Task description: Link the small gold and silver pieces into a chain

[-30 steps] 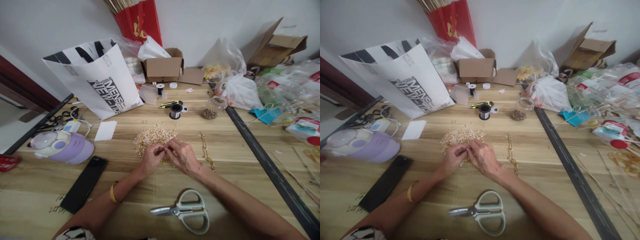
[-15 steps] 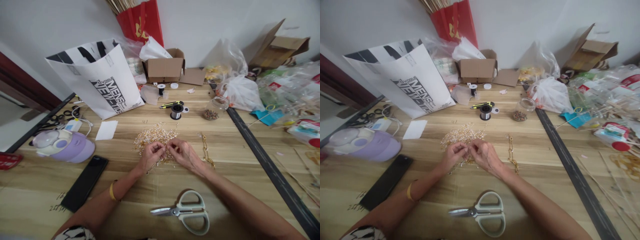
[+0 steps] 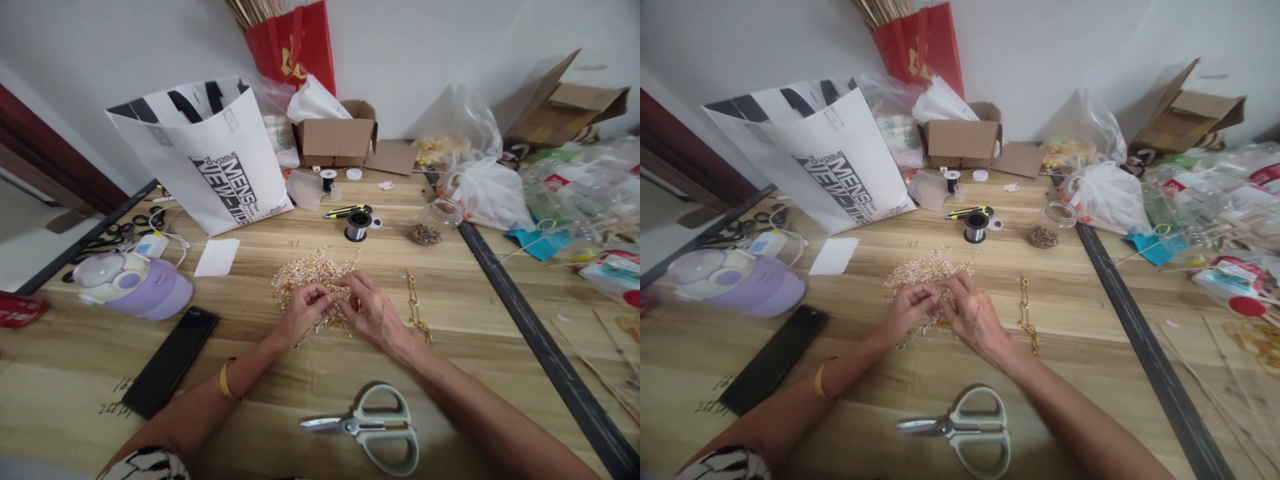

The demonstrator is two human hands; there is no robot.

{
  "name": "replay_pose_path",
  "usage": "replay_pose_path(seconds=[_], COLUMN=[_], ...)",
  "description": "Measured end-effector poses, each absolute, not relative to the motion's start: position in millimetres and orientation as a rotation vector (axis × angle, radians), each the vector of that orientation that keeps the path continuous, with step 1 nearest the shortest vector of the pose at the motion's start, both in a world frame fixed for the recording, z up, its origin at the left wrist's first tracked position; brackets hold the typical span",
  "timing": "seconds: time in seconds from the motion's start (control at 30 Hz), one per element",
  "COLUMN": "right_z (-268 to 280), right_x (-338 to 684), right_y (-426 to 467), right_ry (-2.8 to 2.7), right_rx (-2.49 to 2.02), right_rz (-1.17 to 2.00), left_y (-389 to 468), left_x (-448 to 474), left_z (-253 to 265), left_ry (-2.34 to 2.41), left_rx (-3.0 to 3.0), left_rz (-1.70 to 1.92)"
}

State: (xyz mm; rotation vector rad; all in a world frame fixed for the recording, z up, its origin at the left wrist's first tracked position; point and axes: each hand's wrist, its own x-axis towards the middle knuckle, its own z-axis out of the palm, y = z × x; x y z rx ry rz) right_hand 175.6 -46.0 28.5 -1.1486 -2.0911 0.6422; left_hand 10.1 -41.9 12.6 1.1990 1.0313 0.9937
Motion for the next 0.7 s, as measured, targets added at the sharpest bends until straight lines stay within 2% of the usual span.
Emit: replay_pose_path(seconds=[0.7], right_z=[15.7], right_x=[174.0], right_y=[-40.4], right_ry=[-2.023], right_rx=[-1.120], right_rz=[0.856], left_y=[-41.6], left_x=[8.8], left_z=[9.1], left_ry=[1.022], left_rx=[1.222], left_rz=[1.019])
